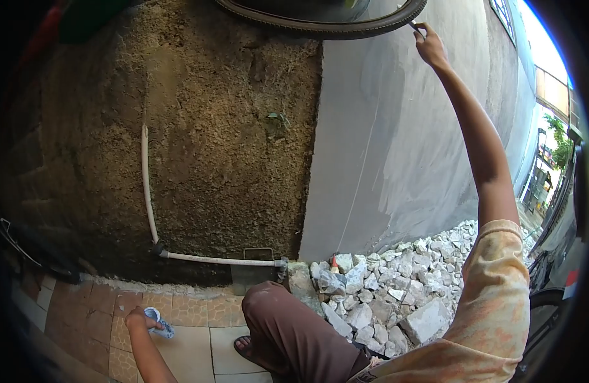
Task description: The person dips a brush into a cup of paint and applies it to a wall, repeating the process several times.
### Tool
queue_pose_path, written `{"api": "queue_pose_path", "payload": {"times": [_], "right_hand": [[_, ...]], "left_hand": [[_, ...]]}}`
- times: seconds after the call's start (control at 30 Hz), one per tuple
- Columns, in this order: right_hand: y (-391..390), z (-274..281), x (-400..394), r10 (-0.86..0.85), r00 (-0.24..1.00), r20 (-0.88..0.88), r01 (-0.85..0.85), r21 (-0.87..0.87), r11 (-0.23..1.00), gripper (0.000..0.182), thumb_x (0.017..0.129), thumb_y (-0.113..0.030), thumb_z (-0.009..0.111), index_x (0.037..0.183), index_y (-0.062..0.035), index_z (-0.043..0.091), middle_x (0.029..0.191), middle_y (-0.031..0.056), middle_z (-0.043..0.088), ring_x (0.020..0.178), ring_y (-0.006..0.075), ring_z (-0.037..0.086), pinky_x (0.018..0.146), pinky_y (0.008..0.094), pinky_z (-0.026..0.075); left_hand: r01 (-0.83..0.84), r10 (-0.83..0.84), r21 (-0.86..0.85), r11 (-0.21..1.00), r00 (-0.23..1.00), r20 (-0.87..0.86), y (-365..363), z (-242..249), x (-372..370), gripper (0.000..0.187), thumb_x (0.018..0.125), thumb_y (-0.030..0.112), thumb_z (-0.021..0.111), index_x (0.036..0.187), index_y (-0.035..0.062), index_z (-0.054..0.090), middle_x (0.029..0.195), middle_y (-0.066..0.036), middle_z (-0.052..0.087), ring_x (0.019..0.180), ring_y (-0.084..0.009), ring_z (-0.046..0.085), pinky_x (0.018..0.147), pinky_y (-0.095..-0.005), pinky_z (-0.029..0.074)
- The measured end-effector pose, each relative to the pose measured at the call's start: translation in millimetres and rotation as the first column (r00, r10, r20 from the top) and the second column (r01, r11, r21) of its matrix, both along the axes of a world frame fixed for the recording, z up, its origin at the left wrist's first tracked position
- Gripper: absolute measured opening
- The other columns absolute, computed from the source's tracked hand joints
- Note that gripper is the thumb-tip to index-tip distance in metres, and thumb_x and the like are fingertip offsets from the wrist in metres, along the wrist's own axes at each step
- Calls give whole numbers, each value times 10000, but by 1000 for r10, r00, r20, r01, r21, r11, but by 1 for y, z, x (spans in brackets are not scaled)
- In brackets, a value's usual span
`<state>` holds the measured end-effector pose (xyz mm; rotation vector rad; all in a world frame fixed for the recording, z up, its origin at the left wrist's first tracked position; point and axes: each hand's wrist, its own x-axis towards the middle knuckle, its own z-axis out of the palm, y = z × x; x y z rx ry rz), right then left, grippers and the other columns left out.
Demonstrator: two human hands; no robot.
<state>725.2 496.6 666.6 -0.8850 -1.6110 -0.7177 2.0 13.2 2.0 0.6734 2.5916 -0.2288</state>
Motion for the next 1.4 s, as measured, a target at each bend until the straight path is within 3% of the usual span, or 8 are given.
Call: {"api": "queue_pose_path", "payload": {"times": [0.23,0.3,0.53,0.63,0.73,0.87,1.13,1.4], "right_hand": [[-71,-55,-33,150,869,472,153,-544,825,283,1013,-231,675,1281,-161,731,961,117,720,738,213,652,676,389,532],[-95,-61,-36,293,832,472,302,-827,475,275,1020,-213,668,1280,-185,756,877,33,646,653,122,541,553,307,458],[-42,-21,-16,182,962,204,-24,-600,800,283,1014,-262,666,1277,-195,748,799,0,632,596,99,526,500,296,453],[-1,2,-2,-43,999,-11,41,-93,995,320,1019,-274,625,1303,-152,710,989,201,754,896,342,719,865,435,543],[10,-5,-7,-64,977,-203,70,25,997,322,1011,-275,596,1304,-200,705,1104,209,761,1081,354,719,945,456,531],[-6,-47,-22,168,930,326,-36,-376,926,315,1025,-258,661,1328,-182,706,832,90,663,689,213,613,637,377,497],[-85,-79,-46,400,808,433,198,-838,508,302,1052,-198,629,1338,-170,724,773,-9,586,571,60,410,482,267,308],[16,-11,7,10,995,-99,-14,-46,999,351,1024,-292,611,1348,-174,676,1147,236,734,1057,391,696,917,438,531]], "left_hand": [[-11,12,-22,1000,998,57,0,4,-1,1321,483,556,1025,1530,-22,465,1525,-174,588,1370,-279,617,1103,-387,527],[-19,20,-18,1000,999,33,-1,-5,-7,1308,483,556,1027,1517,-29,478,1509,-182,600,1365,-283,621,1097,-384,532],[1,0,-25,1000,999,38,1,-1,-8,1308,483,562,1026,1518,-22,479,1513,-174,600,1371,-282,615,1104,-389,528],[-21,22,-21,1000,1000,12,-1,12,6,1302,488,567,1021,1520,-15,480,1519,-171,595,1376,-280,612,1108,-393,525],[9,-10,-20,1000,1000,-21,1,2,-1,1313,486,570,1018,1531,-6,470,1523,-161,595,1378,-278,611,1108,-393,525],[-31,31,-21,999,999,14,-4,2,-3,1346,471,564,1022,1544,-12,447,1531,-165,585,1391,-278,599,1112,-391,521],[14,-12,-63,998,999,30,4,-9,-11,1327,471,581,1021,1517,-31,479,1521,-174,592,1386,-278,602,1110,-393,524],[4,0,-58,998,998,67,5,7,11,1311,492,565,1026,1525,-21,469,1512,-173,600,1379,-284,607,1115,-385,520]]}}
